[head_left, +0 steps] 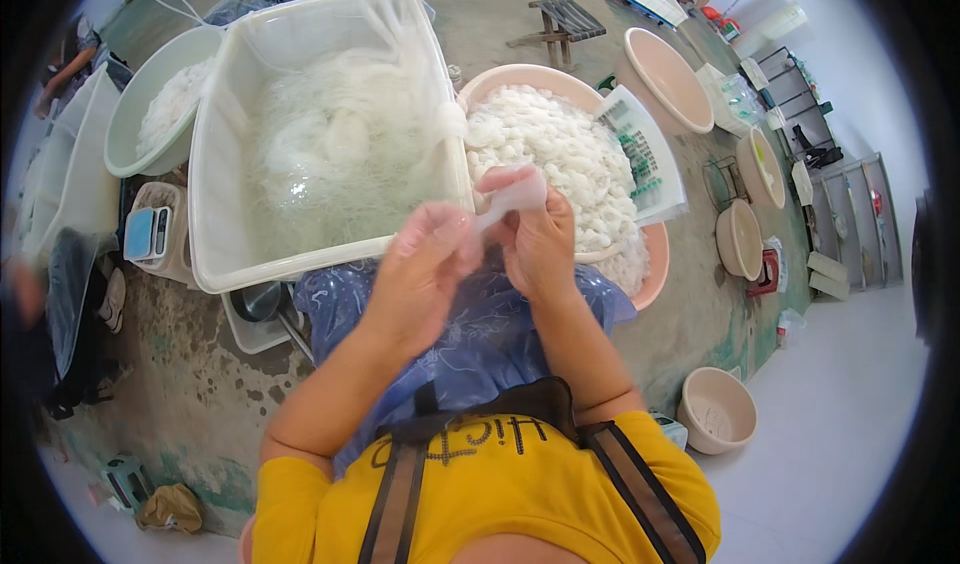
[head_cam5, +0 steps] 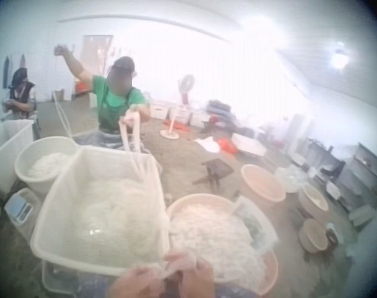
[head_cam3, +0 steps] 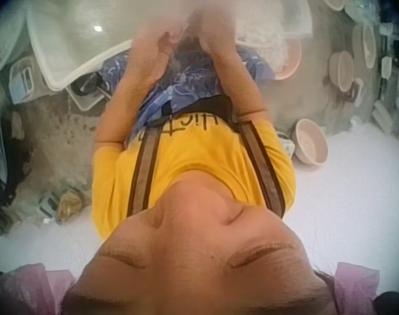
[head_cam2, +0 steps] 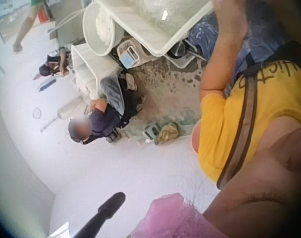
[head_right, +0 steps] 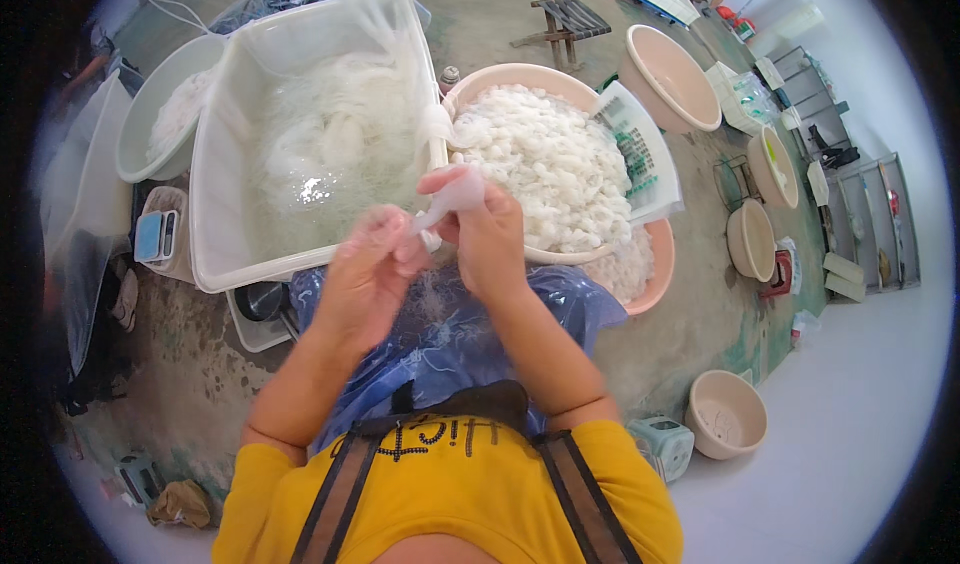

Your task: The person sits on the floor and processes white fibrous material by hand. They repeatedly pull strands from a large basin of water, squeeze out the excess liquid, and place the processed material into a separate container.

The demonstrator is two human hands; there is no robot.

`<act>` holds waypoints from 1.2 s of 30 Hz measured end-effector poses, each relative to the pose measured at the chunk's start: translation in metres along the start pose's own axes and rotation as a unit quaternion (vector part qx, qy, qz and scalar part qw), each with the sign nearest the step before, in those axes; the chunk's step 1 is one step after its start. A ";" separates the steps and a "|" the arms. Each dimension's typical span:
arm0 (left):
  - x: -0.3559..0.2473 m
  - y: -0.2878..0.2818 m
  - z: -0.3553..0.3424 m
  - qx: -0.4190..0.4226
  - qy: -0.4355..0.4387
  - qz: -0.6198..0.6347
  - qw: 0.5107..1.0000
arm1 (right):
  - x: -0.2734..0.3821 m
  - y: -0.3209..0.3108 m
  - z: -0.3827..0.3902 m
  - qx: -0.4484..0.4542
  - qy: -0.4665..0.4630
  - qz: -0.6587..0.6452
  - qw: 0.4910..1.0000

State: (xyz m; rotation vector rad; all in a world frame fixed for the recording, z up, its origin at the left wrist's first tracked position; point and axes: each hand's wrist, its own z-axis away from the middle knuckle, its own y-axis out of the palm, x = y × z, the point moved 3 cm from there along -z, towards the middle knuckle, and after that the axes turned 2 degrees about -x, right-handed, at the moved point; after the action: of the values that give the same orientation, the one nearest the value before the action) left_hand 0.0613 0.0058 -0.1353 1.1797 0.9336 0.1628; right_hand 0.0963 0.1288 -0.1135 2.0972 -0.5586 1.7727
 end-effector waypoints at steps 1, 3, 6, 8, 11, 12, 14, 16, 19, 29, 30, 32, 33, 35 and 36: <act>-0.020 0.008 0.004 0.009 0.001 -0.112 0.994 | 0.008 -0.006 -0.001 0.024 0.018 -0.017 0.999; -0.055 0.019 0.004 0.027 0.005 -0.328 0.944 | 0.038 -0.002 -0.006 0.132 -0.295 0.240 0.916; -0.056 0.015 -0.007 0.047 0.058 -0.400 0.914 | 0.066 0.009 0.001 0.182 -0.265 0.373 0.870; -0.045 0.015 -0.010 0.029 0.089 -0.344 0.934 | 0.079 0.013 0.002 0.140 -0.290 0.434 0.841; -0.032 0.013 -0.016 0.031 0.106 -0.222 0.969 | 0.074 0.006 0.000 0.074 -0.320 0.368 0.870; -0.030 0.015 -0.016 0.046 0.081 -0.191 0.977 | 0.070 0.002 -0.001 0.050 -0.327 0.319 0.888; -0.030 0.024 -0.015 0.083 0.004 -0.145 0.986 | 0.054 -0.005 0.004 0.005 -0.169 0.112 0.979; -0.022 0.020 -0.011 0.094 -0.072 -0.133 0.984 | 0.050 -0.017 -0.003 -0.007 -0.045 -0.146 0.988; 0.004 -0.005 -0.004 0.074 -0.118 -0.116 0.983 | 0.047 -0.010 -0.006 -0.053 -0.017 -0.314 0.948; 0.004 0.027 -0.019 0.130 0.119 -0.446 0.877 | 0.048 -0.019 -0.015 -0.057 -0.012 -0.344 0.937; 0.006 0.027 -0.017 0.179 0.220 -0.572 0.770 | 0.045 -0.022 -0.018 -0.043 0.021 -0.395 0.918; 0.012 0.022 -0.021 0.148 0.266 -0.673 0.674 | 0.037 -0.024 -0.024 -0.014 0.089 -0.492 0.866; 0.012 0.023 -0.024 0.130 0.287 -0.719 0.619 | 0.032 -0.027 -0.026 -0.013 0.077 -0.502 0.861; 0.002 0.025 -0.033 0.136 0.383 -0.677 0.614 | 0.015 -0.033 -0.031 -0.009 0.049 -0.520 0.852; -0.007 0.024 -0.033 0.139 0.456 -0.647 0.595 | -0.001 -0.045 -0.036 -0.170 0.004 -0.258 0.951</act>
State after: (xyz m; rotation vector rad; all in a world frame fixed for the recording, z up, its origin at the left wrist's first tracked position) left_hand 0.0421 0.0357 -0.1133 0.3101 2.6087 -0.6700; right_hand 0.0884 0.1853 -0.1084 1.7840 -0.2517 1.2846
